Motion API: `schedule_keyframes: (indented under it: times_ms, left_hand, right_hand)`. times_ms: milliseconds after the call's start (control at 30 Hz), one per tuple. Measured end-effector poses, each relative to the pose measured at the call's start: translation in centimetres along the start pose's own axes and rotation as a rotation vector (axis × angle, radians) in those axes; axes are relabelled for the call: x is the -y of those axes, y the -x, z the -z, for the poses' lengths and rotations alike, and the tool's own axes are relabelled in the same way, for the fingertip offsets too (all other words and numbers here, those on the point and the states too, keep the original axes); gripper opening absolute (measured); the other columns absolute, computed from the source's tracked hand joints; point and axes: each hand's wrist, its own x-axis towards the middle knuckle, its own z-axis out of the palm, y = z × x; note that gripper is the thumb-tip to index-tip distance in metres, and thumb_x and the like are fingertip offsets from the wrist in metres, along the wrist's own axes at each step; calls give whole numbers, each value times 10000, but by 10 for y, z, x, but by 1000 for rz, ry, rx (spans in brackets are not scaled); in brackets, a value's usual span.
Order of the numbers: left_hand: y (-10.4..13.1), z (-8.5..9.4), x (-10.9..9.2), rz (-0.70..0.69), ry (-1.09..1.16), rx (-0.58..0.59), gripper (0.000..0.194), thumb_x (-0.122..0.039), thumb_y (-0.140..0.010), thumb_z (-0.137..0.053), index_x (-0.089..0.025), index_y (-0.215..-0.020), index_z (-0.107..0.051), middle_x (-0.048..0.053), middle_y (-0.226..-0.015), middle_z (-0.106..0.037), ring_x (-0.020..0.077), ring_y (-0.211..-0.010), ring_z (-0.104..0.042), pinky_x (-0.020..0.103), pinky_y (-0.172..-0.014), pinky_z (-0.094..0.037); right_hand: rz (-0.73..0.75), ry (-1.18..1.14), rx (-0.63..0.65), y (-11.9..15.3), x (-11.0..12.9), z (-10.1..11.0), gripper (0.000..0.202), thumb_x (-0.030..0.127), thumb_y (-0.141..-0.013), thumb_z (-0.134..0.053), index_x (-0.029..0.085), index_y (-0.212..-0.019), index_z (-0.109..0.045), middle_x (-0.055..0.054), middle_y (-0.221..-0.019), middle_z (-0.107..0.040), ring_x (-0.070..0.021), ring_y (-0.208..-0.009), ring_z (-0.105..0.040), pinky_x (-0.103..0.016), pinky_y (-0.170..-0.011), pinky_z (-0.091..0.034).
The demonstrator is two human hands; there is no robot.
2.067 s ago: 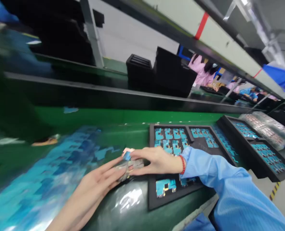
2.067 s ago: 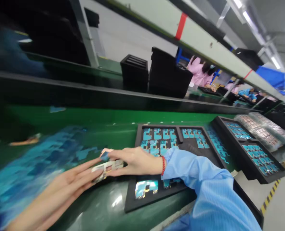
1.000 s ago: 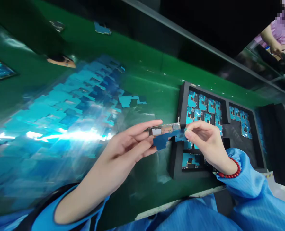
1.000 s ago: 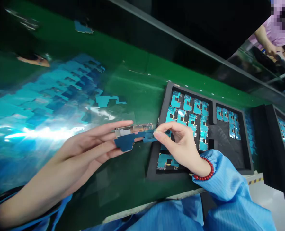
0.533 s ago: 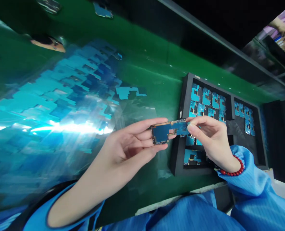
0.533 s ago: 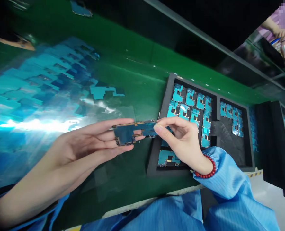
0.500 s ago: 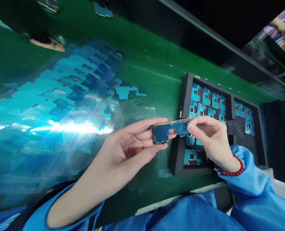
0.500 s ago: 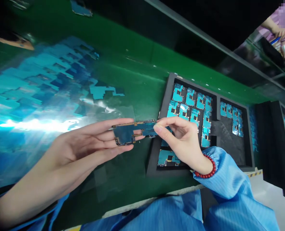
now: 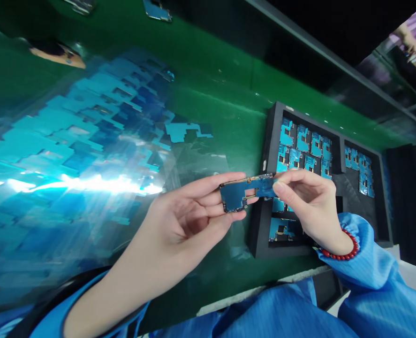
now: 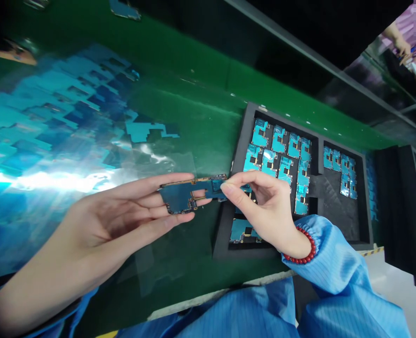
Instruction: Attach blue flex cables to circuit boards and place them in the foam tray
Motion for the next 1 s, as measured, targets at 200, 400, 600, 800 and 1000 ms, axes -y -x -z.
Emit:
schedule_keyframes:
  times_ms: [200,400,600,800,1000]
  left_hand:
    - [1,-1,-4,29,-8,-8,364,-289,-754,-770,-298,-1111,-699,-20,-846,-789,189,-881,-741,223,-844,-577]
    - [1,-3,-7,26,3,-19,348,-278,-758,-755,-275,-1102,-702,-1,-888,-789,202,-900,-737,253,-831,-587]
    - [1,-4,-7,28,24,-26,344,-271,-752,-758,-264,-1092,-703,-8,-850,-788,219,-900,-738,294,-856,-588]
    - [2,-3,-7,49,8,-34,370,-293,-734,-764,-259,-1096,-694,8,-923,-788,251,-986,-717,300,-857,-594]
    - [2,-4,-7,36,9,-22,354,-283,-752,-762,-280,-1099,-691,-12,-928,-787,222,-963,-724,261,-872,-581]
  right_hand:
    - [-19,20,-3,0,0,1,60,204,-780,-747,211,-751,-695,7,-762,-717,-133,-727,-674,-283,-743,-586]
    - [-17,35,1,0,0,0,61,199,-783,-746,207,-753,-693,8,-762,-714,-129,-722,-673,-275,-739,-584]
    - [-7,10,5,0,0,0,90,144,-782,-739,218,-753,-698,27,-762,-709,-103,-723,-662,-234,-736,-568]
    - [-24,74,-10,0,-1,0,89,262,-790,-749,209,-754,-687,0,-768,-713,-142,-732,-676,-290,-729,-584]
    - [-16,46,-2,0,0,0,72,234,-790,-747,216,-753,-687,8,-770,-715,-131,-725,-673,-283,-736,-584]
